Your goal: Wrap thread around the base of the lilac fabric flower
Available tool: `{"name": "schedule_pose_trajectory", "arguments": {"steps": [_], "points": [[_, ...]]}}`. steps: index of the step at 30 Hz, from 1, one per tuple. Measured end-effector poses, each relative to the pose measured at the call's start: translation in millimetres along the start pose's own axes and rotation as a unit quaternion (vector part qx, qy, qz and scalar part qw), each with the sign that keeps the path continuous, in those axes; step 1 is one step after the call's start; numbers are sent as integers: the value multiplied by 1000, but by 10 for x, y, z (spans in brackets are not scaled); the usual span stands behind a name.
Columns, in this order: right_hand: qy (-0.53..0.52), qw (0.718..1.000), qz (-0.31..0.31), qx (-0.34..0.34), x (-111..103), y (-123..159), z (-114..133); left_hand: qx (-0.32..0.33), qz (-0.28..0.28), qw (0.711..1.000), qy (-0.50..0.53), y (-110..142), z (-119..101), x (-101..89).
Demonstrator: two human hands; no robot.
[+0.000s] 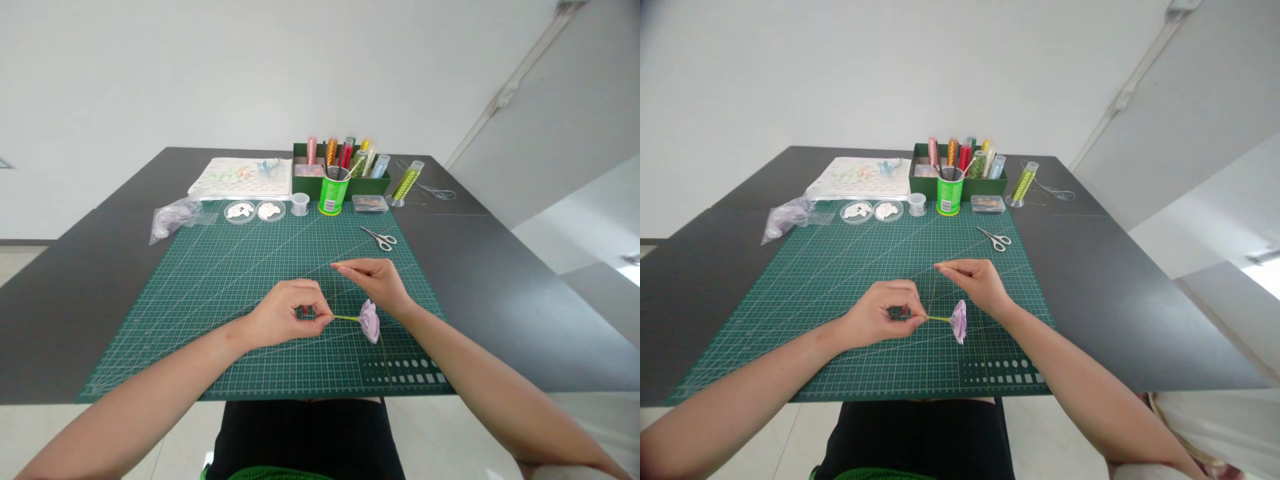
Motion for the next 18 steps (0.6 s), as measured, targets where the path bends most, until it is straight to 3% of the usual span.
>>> {"name": "schedule_pose_trajectory", "arguments": {"steps": [7,18], "points": [[2,999,35,14,68,-2,-80,26,-77,997,-13,4,-35,-216],[19,998,64,14,126,36,-94,10,-111,994,-25,-5,-29,-323]]}}
Point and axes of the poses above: each hand's wrist, its own y-axis away from the middle knuckle, its own x-axis out of the palm, z = x × y, the point moved 9 cm from there along -y, towards the middle knuckle, and after that the axes turned 9 degrees about -y, right-handed, at the moved point
